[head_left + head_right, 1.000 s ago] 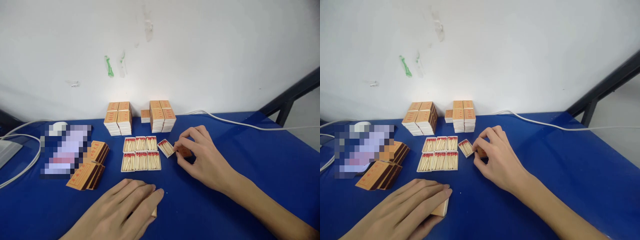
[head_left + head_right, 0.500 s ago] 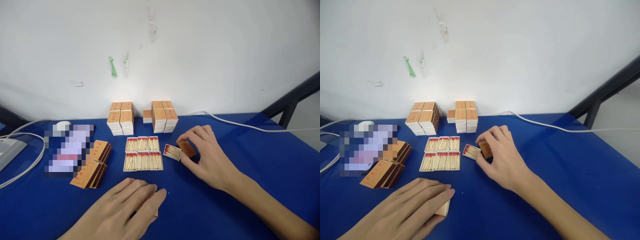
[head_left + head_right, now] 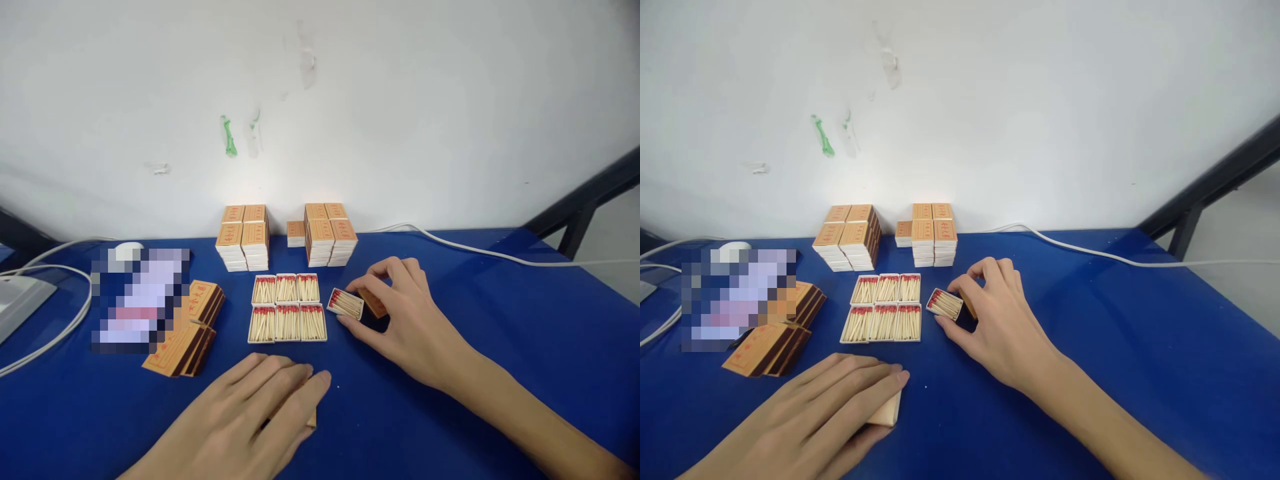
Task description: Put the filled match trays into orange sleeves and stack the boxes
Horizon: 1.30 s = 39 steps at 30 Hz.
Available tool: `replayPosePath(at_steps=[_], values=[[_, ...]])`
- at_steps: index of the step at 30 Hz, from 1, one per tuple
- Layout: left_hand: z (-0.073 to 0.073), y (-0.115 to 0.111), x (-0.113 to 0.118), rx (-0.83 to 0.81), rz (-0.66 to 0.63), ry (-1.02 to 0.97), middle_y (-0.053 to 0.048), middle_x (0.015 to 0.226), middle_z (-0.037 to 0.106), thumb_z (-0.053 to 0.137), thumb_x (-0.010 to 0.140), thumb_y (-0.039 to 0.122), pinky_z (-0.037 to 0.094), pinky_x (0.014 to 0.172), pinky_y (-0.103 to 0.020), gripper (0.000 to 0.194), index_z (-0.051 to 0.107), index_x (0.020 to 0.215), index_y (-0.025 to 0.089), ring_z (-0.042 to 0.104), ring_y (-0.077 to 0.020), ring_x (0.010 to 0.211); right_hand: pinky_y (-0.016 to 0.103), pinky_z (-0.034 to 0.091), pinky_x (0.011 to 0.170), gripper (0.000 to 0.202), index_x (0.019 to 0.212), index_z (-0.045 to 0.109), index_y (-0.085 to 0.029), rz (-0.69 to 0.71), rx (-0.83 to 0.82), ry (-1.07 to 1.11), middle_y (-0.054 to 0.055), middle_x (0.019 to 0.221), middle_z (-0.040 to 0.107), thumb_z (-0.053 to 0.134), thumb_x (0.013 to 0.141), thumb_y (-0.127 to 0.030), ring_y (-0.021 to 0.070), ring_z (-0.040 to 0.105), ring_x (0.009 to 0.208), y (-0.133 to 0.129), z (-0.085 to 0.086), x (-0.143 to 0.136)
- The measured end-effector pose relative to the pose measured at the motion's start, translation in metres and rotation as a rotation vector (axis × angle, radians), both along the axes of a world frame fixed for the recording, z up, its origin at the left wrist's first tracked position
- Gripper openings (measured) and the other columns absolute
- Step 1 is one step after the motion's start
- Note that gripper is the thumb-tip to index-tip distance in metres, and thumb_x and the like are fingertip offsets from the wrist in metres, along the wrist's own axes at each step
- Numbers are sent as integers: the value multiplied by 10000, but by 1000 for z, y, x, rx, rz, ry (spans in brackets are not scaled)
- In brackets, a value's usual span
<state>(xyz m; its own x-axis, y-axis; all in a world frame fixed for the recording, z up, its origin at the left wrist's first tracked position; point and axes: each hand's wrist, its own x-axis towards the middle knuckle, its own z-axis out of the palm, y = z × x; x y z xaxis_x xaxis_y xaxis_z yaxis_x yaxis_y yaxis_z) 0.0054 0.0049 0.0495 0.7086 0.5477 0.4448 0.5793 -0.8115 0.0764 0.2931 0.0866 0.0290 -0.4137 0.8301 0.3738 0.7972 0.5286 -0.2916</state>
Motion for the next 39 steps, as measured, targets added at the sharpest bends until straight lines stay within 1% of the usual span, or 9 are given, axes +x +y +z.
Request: replayPosePath(at_steps=[4, 8, 10, 13, 18, 23, 29, 33, 39], values=[[2, 4, 4, 8, 30, 34, -22, 1244, 882, 370, 1254, 276, 659, 961, -375, 350, 686, 1363, 173, 854, -220, 1090, 550, 505, 967, 240, 1169, 733, -223, 10, -8, 22, 120, 1185, 567, 770, 1054, -431, 326, 506, 1095, 1, -2, 0], [7, 4, 1, -20, 31, 38, -30, 1184, 882, 341, 1237, 193, 686, 904, -350, 325, 642, 1360, 174, 861, -210, 1038, 529, 512, 952, 197, 1168, 732, -241, 16, 20, 72, 117, 1208, 596, 766, 1060, -402, 327, 515, 1112, 2, -1, 1], [5, 3, -4, -86, 47, 19, -47, 1238, 864, 369, 1235, 213, 690, 966, -340, 319, 612, 1440, 178, 851, -206, 1101, 536, 511, 968, 192, 1184, 727, -251, 23, 56, 104, 111, 1227, 634, 775, 1054, -385, 328, 533, 1126, 2, 2, 1], [-2, 1, -11, -200, 132, -75, -54, 1349, 818, 503, 1216, 294, 673, 1073, -322, 354, 555, 1561, 234, 823, -199, 1196, 506, 528, 988, 214, 1214, 714, -258, 70, 89, 181, 83, 1235, 717, 802, 1039, -345, 308, 578, 1152, 0, 9, 2], [-7, 1, -11, -277, 335, -305, 2, 1257, 844, 671, 1128, 430, 733, 934, -279, 376, 587, 1482, 338, 864, -201, 1038, 345, 571, 792, 251, 1250, 716, -249, 230, -7, 324, 25, 1059, 770, 814, 1019, -241, 217, 616, 986, -10, 19, -2], [-4, 3, -7, -267, 483, -366, 43, 1233, 874, 723, 1065, 572, 764, 873, -310, 376, 641, 1382, 389, 893, -248, 1062, 376, 562, 844, 294, 1271, 715, -207, 415, -19, 340, 25, 1019, 760, 847, 1009, -234, 212, 601, 978, -19, 21, -13], [-4, 2, -4, -279, 442, -393, 69, 1225, 874, 685, 1097, 594, 741, 947, -279, 367, 616, 1411, 418, 889, -201, 1077, 438, 530, 949, 317, 1279, 704, -184, 474, -5, 328, 26, 1081, 787, 859, 1014, -262, 211, 621, 987, -24, 17, -17], [-3, 1, -4, -296, 425, -388, 74, 1217, 870, 696, 1093, 591, 739, 928, -253, 350, 624, 1392, 423, 886, -188, 1061, 449, 525, 1008, 325, 1278, 718, -186, 485, -23, 344, 35, 1088, 787, 870, 1009, -286, 207, 653, 976, -24, 14, -15], [-3, 1, -6, -303, 409, -388, 76, 1228, 865, 712, 1087, 590, 740, 950, -275, 362, 630, 1403, 434, 882, -195, 1061, 442, 540, 990, 349, 1289, 727, -189, 507, -48, 353, 34, 1074, 788, 885, 1000, -305, 203, 671, 960, -23, 13, -15]])
